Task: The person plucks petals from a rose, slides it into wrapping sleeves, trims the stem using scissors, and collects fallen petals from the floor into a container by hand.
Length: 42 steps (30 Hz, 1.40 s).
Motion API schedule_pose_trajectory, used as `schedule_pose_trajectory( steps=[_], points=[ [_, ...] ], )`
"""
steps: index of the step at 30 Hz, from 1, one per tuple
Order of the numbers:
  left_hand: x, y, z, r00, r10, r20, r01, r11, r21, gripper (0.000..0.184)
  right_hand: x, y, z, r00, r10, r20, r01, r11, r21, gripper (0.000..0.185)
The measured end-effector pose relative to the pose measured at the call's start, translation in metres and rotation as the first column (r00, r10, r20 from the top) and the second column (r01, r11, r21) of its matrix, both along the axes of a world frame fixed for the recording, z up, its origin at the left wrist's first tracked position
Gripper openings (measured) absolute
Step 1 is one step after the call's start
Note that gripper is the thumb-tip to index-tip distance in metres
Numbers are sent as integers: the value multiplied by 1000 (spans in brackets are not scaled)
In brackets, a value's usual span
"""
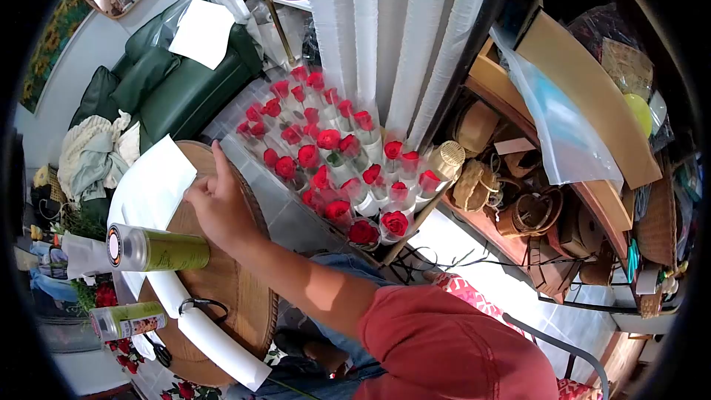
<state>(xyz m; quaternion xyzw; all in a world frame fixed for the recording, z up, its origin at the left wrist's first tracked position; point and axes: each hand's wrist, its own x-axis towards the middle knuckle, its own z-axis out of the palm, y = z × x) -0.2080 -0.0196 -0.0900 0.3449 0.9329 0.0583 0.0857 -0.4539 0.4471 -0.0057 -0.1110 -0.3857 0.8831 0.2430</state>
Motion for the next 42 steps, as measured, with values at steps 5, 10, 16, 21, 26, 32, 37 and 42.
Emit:
schedule_pose_trajectory(
  steps=[5,10,16,21,26,32,37,42],
  points=[
    [0,11,-13,995,-9,-97,26,984,175,66,0,-9,-6,994,-10,106,-11,981,196,89],
    [-5,5,-13,996,-40,-77,46,996,79,67,-4,-18,-15,990,28,135,-45,991,123,90],
    [-3,6,-7,1000,-12,-22,12,1000,17,67,-7,-21,-21,988,47,148,-61,994,92,91],
    [-2,5,-11,999,-9,-51,11,999,38,66,-11,-12,-28,988,-2,152,-13,995,101,91],
    [-2,0,-16,999,-2,-39,1,1000,-19,65,-11,-9,-25,996,-46,72,46,999,-7,95],
    [-6,4,-12,997,-35,-72,34,999,-15,64,-14,0,-30,988,-118,97,120,993,-10,99],
    [-5,2,-14,994,-46,-99,49,998,28,64,-10,12,-23,969,-239,61,240,971,0,100],
    [-5,2,-15,991,-64,-114,70,997,43,64,-11,-4,-28,981,-44,188,14,987,161,104]
  ],
)
